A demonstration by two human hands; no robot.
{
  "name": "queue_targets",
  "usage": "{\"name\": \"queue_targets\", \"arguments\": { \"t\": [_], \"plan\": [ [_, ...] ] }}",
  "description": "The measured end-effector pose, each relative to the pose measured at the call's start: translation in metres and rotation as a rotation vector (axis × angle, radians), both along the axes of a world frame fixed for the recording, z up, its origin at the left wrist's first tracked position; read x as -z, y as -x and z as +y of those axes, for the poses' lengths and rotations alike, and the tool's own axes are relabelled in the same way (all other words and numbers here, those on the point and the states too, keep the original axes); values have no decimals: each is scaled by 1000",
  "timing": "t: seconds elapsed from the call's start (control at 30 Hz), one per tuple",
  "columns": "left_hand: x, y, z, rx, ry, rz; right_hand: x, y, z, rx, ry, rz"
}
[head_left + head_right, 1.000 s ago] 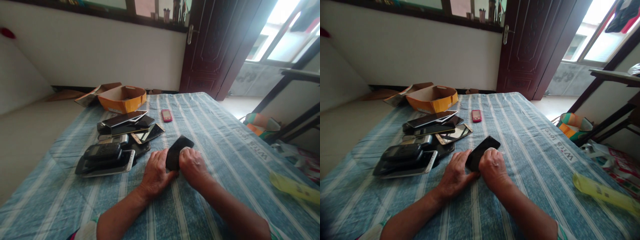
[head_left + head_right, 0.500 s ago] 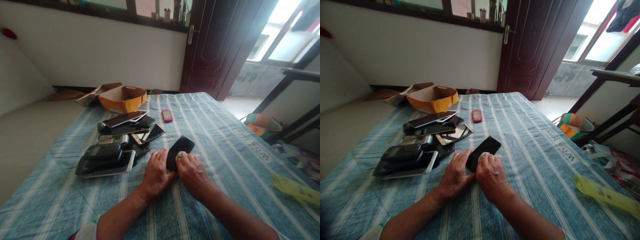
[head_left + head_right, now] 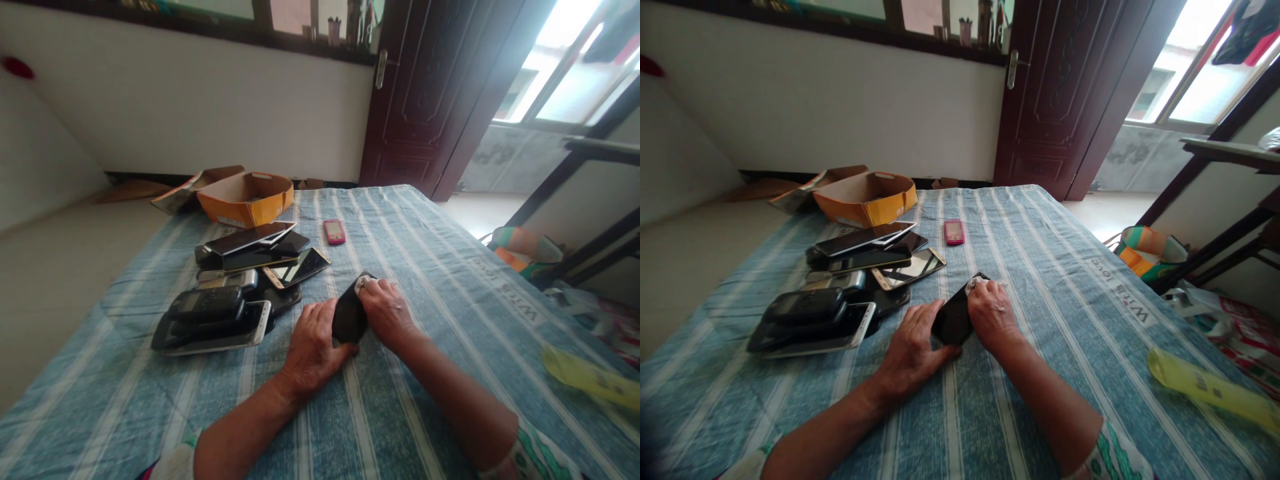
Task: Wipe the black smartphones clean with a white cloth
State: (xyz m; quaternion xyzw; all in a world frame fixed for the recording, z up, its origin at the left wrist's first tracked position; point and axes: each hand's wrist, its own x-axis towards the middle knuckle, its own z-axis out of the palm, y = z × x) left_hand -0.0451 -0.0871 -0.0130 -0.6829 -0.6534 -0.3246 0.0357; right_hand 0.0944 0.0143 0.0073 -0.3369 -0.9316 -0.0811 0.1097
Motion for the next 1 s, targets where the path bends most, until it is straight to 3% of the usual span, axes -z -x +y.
{"name": "queue_targets", "arguments": {
  "t": [0.2, 0.43, 0.5, 0.7, 0.9, 1.0],
  "plan": [
    [3, 1, 1, 20, -22, 2, 2, 8, -20, -240, 60, 82],
    [0, 0, 1, -5, 5, -12, -8, 12, 21, 26, 112, 0],
    [1, 0, 1, -4, 1, -12, -8, 15, 16, 26, 100, -4],
    [4, 1, 1, 25, -31, 12, -2, 18, -14, -168, 81, 35],
    [2, 1, 1, -1, 14, -2, -11, 17, 19, 40, 125, -18],
    [2, 1, 1, 1, -2, 3, -11, 19, 14, 30, 121, -14]
  ]
}}
